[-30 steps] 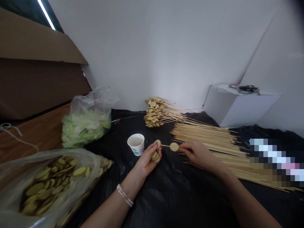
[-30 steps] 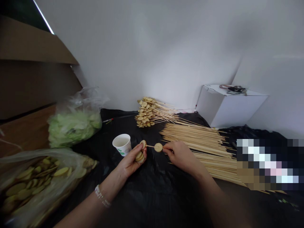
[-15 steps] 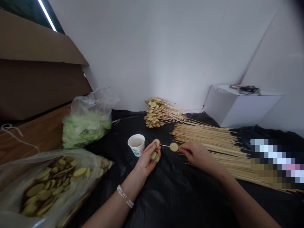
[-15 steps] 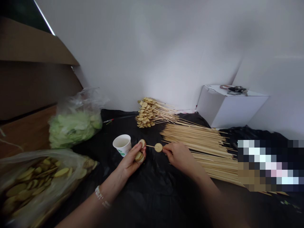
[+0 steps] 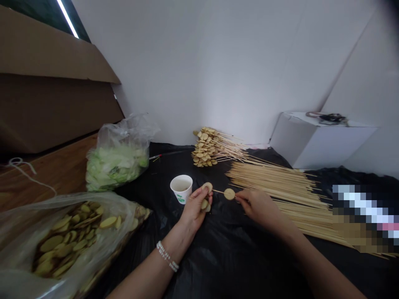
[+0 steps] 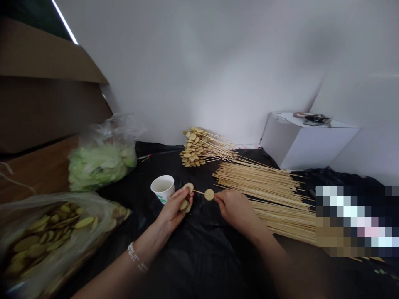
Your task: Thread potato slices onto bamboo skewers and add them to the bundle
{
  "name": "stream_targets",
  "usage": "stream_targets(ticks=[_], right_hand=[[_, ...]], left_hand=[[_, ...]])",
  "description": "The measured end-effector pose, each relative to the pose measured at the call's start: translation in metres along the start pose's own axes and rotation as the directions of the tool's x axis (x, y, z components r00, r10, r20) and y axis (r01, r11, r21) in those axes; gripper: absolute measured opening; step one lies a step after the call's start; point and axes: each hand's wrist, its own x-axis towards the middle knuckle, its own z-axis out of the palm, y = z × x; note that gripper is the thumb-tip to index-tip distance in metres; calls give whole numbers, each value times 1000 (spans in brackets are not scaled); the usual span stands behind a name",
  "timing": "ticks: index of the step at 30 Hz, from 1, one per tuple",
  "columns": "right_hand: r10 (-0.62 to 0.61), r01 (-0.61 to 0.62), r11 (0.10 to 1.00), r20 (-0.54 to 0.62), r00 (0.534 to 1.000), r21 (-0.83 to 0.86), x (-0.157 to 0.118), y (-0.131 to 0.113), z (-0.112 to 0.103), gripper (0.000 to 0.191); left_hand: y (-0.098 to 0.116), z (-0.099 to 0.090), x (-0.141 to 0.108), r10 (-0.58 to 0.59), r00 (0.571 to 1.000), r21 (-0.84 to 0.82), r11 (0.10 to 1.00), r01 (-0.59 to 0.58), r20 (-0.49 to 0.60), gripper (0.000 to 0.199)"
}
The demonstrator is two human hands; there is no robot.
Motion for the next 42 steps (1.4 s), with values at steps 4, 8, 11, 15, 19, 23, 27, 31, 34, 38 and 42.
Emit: stream_targets(ticks=[4,8,11,15,19,23,27,31,34,38,42], right_hand=[[20,-20,1000,27,999,-16,0,-3,4,28],[3,-3,1000,10,1000,-11,0,-3,10,27],[0,-1,999,-26,1000,-37,-1,-4,15,27],[-7,0,993,-61,998,-115,-3,-9,20,26],[-3,2,998,-17,1000,-66,-2,-12,24,27],[4,-8,998,-52,999,-68,-2,-11,28,27],[6,-24,986,-110,994,-165,-3,-13,30,26],[20,-25,995,-53,998,-93,-3,-16,31,25],[16,-16,1000,-15,1000,7,-1,-15,32,26],[13,-14,1000,-82,997,-6,0,-12,35,26],[22,-23,1000,-86,996,-4,0,-12,37,24]], left_hand=[[-1,-2,1,9,1000,4,1000,-9,-10,10],[-1,-3,3,22,1000,30,999,-22,14,14],[-1,-3,3,26,1000,34,999,-27,14,16],[-1,-2,1,44,999,39,998,-44,-5,18],[-2,-2,1,70,998,59,996,-69,-7,22],[-4,-3,1,92,996,84,992,-91,-5,28],[-5,-3,2,114,993,99,989,-113,-10,32],[-5,-3,1,129,992,117,985,-128,-2,34],[-4,-3,1,137,990,130,982,-139,18,34],[-5,-4,2,135,991,141,981,-135,12,34],[-6,-5,3,132,991,143,981,-132,13,33]])
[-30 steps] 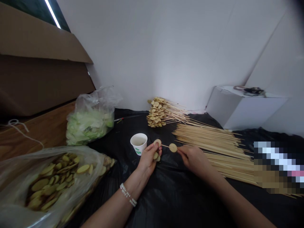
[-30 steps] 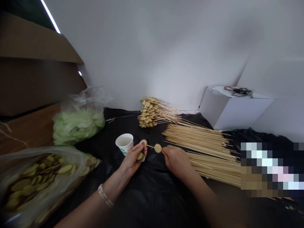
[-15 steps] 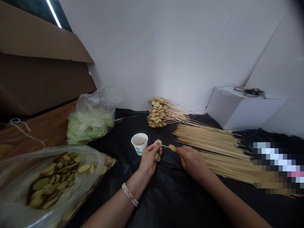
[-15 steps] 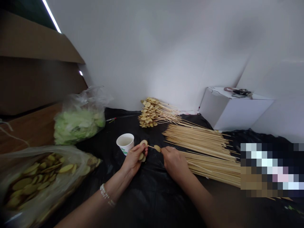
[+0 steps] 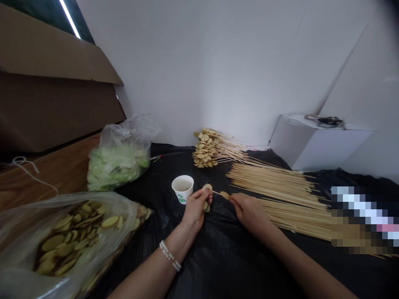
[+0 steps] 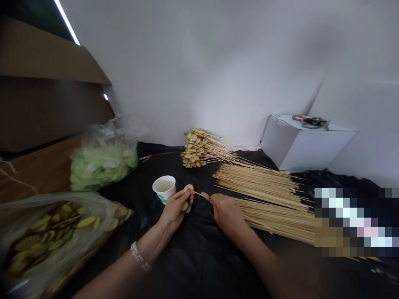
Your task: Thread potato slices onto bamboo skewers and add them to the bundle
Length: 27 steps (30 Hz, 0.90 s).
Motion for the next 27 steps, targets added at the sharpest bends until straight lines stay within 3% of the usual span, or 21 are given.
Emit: stream_targets(ticks=[7,13,27], right_hand=[[-6,-6,986,68,998,165,2,-1,-4,26],[-36,36,989,-2,999,144,5,6,-1,24],[-51,42,995,95,994,90,4,6,-9,26]], left_hand=[[1,0,-1,-2,999,15,1000,1,45,31],[-1,0,-2,-51,998,9,999,51,36,28],[0,4,-4,-44,999,-33,998,45,20,28]])
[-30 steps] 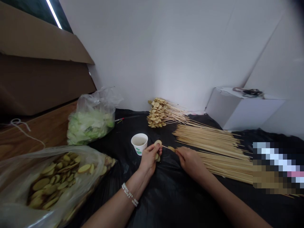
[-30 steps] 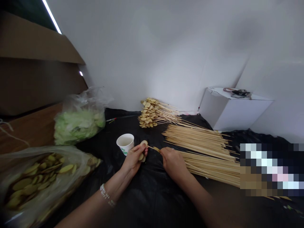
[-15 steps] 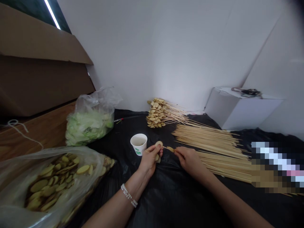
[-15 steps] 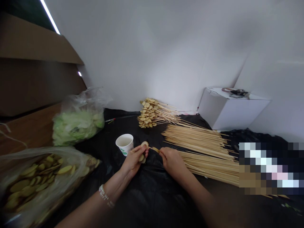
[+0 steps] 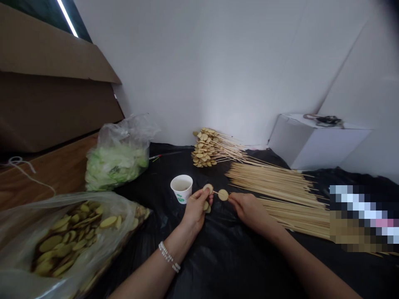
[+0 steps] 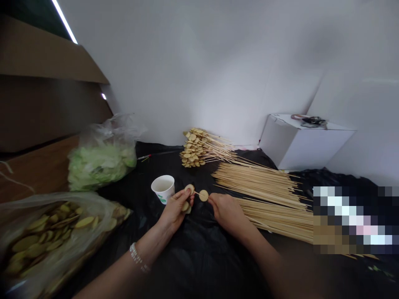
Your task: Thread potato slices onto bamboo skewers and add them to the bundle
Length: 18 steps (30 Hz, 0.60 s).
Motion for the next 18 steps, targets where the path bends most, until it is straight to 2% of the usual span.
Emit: stream_targets(ticks=[8,14,18], right_hand=[[37,-38,999,-52,998,-10,-1,1,-6,26],[-2,3,995,-11,1000,101,1,6,-8,28],[-25,23,990,9,1000,136,2,9,-10,28]], left_hand=[[0,0,0,13,999,-23,1000,-14,-51,28],[1,-1,2,18,1000,6,1000,-18,-19,28],[1,-2,2,-20,1000,23,1000,19,13,29]])
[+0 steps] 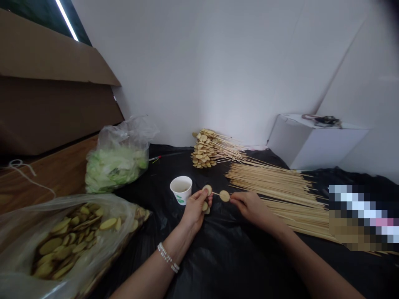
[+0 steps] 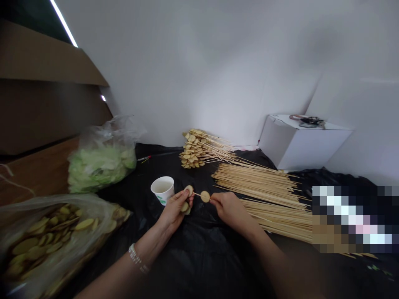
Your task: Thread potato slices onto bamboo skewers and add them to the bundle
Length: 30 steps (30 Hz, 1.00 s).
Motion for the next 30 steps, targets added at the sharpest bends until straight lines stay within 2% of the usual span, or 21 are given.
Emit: stream_targets(ticks=[6,17,30], right_hand=[[-9,9,1000,16,1000,15,1,1,-3,28],[-12,12,1000,-20,1000,14,1,2,5,27],[24,-24,1000,-55,998,-14,-2,-11,13,26]], left_hand=[[0,-1,0,-9,1000,26,1000,9,25,29],[-2,-1,0,6,999,57,998,-9,37,32],[-4,2,-4,40,999,99,994,-41,13,34]])
